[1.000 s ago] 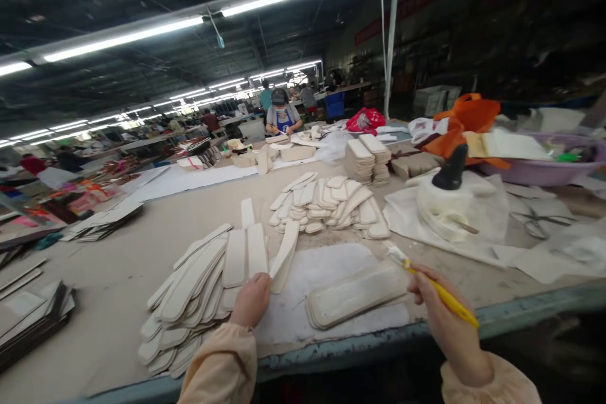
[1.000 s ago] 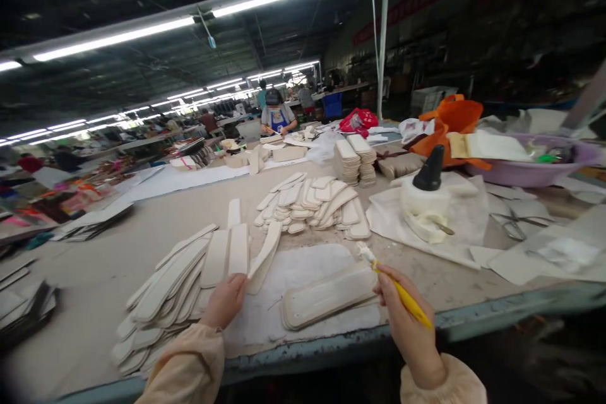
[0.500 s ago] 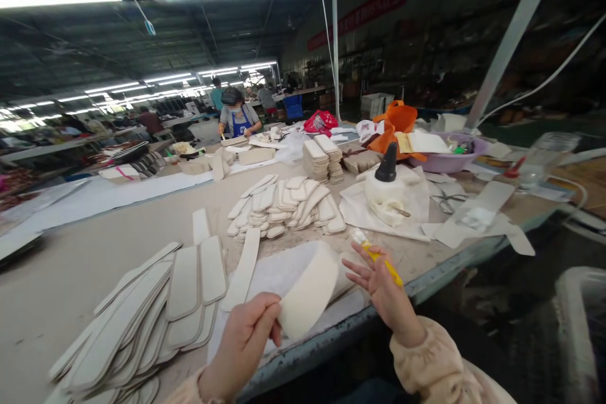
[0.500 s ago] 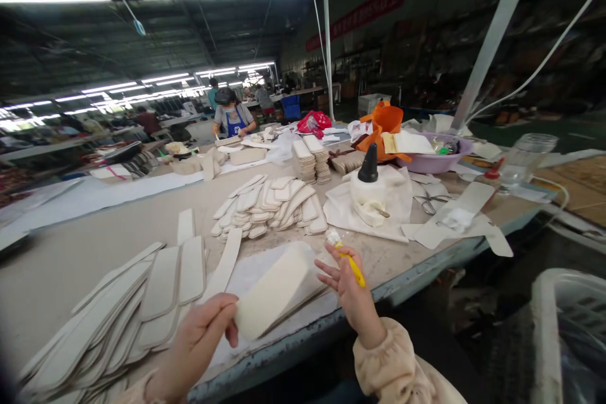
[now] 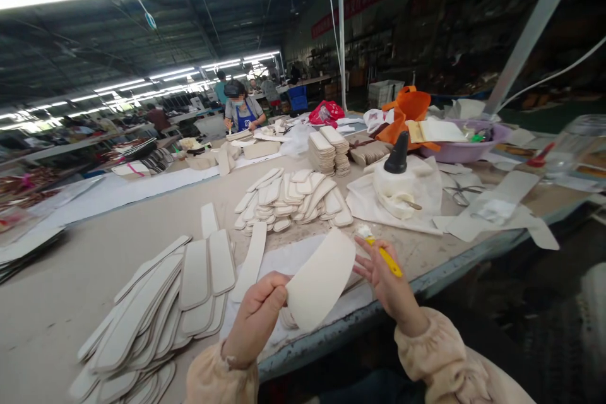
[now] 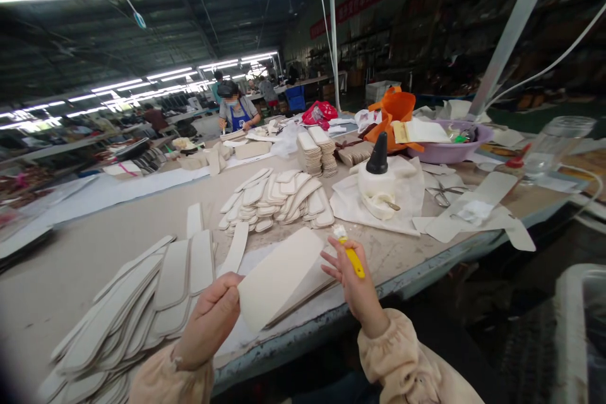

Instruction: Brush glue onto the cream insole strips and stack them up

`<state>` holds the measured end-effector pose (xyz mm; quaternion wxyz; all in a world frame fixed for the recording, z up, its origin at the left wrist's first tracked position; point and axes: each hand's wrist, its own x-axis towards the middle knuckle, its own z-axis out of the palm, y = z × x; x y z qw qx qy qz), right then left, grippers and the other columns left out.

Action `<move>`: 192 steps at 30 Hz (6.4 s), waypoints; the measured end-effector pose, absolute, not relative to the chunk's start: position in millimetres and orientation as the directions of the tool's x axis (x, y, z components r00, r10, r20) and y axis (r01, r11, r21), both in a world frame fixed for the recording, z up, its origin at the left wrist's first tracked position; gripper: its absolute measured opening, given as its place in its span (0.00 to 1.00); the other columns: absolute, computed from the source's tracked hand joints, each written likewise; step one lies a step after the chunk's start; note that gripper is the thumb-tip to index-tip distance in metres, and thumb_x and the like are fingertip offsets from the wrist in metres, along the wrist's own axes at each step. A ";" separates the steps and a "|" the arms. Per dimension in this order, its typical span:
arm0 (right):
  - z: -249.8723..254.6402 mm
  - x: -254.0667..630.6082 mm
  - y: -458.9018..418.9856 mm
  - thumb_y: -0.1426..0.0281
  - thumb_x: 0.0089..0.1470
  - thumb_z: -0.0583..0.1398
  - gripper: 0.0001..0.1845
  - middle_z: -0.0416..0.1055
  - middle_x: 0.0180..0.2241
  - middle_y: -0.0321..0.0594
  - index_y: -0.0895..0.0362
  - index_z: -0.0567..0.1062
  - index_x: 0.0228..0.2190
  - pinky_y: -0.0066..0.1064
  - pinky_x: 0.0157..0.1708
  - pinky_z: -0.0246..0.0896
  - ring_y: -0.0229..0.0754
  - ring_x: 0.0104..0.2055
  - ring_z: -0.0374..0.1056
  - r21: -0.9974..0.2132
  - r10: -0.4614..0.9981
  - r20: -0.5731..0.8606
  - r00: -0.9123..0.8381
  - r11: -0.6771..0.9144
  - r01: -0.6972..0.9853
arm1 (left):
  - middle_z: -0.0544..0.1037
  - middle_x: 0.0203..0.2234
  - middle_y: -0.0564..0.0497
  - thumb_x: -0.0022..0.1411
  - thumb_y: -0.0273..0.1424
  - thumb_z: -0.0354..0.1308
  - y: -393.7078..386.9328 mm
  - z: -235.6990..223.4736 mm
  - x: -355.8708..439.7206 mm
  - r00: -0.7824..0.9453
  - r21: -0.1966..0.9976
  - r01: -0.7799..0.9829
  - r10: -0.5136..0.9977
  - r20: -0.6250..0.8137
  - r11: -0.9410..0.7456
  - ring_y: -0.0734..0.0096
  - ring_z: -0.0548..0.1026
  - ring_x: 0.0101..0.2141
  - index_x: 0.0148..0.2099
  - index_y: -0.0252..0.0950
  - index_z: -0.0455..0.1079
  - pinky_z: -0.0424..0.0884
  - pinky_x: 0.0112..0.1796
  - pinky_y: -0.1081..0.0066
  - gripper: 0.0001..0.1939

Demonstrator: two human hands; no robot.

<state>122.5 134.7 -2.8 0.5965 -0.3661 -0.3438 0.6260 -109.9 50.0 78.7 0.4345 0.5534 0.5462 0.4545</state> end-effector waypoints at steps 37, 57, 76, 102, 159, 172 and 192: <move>-38.2 128.7 165.1 0.52 0.48 0.57 0.19 0.67 0.26 0.35 0.53 0.65 0.34 0.33 0.29 0.57 0.42 0.26 0.64 -0.765 0.942 0.292 0.165 0.127 0.632 | 0.74 0.17 0.54 0.56 0.41 0.51 77.3 -8.1 -143.5 -0.143 0.637 0.726 0.963 -0.228 0.259 0.71 0.71 0.22 0.25 0.37 0.70 0.62 0.26 0.73 0.15; -44.9 125.1 164.1 0.60 0.57 0.53 0.11 0.72 0.27 0.36 0.53 0.65 0.37 0.31 0.25 0.56 0.45 0.26 0.70 -0.566 0.948 0.316 0.038 0.156 0.809 | 0.71 0.19 0.54 0.63 0.38 0.47 70.3 -23.7 -143.7 -0.098 0.459 0.880 0.992 -0.083 0.125 0.72 0.69 0.23 0.28 0.38 0.66 0.56 0.28 0.73 0.14; -54.2 128.5 165.2 0.64 0.56 0.56 0.08 0.73 0.29 0.36 0.53 0.66 0.38 0.29 0.26 0.55 0.43 0.30 0.71 -0.497 0.953 0.302 0.013 0.146 0.855 | 0.73 0.20 0.53 0.64 0.38 0.46 73.0 -22.9 -143.0 -0.092 0.403 0.905 0.987 -0.133 0.139 0.72 0.70 0.24 0.28 0.38 0.65 0.57 0.29 0.73 0.15; -52.1 83.5 122.7 0.48 0.50 0.59 0.25 0.72 0.48 0.47 0.55 0.71 0.40 0.44 0.62 0.43 0.46 0.61 0.56 -0.551 0.693 0.353 -0.628 0.697 0.459 | 0.74 0.21 0.54 0.64 0.37 0.44 78.3 -31.5 -149.3 -0.034 0.342 0.933 0.976 -0.217 0.108 0.72 0.72 0.24 0.28 0.39 0.63 0.59 0.29 0.74 0.14; 42.0 95.1 212.4 0.59 0.39 0.67 0.25 0.69 0.29 0.31 0.52 0.59 0.32 0.30 0.33 0.63 0.39 0.31 0.68 -0.943 0.954 0.232 -0.191 0.172 -0.284 | 0.78 0.40 0.38 0.58 0.41 0.57 9.9 -2.6 -44.9 0.171 0.689 -0.610 0.915 -0.366 0.390 0.50 0.78 0.39 0.48 0.33 0.69 0.75 0.30 0.62 0.20; 20.8 109.8 220.4 0.59 0.40 0.68 0.23 0.65 0.27 0.30 0.52 0.63 0.33 0.29 0.30 0.61 0.37 0.27 0.63 -0.972 0.975 0.160 -0.152 0.128 -0.198 | 0.79 0.38 0.37 0.53 0.39 0.64 5.9 -3.6 -23.4 0.161 0.691 -0.565 0.881 -0.445 0.451 0.57 0.80 0.35 0.46 0.29 0.71 0.77 0.29 0.72 0.22; 24.7 96.9 222.7 0.61 0.44 0.65 0.17 0.64 0.27 0.30 0.52 0.64 0.33 0.28 0.32 0.60 0.36 0.28 0.62 -0.950 0.936 0.312 -0.165 0.302 -0.085 | 0.78 0.40 0.32 0.61 0.38 0.54 -6.5 2.0 -21.2 0.116 0.664 -0.628 0.892 -0.436 0.406 0.54 0.79 0.39 0.50 0.23 0.70 0.76 0.32 0.71 0.23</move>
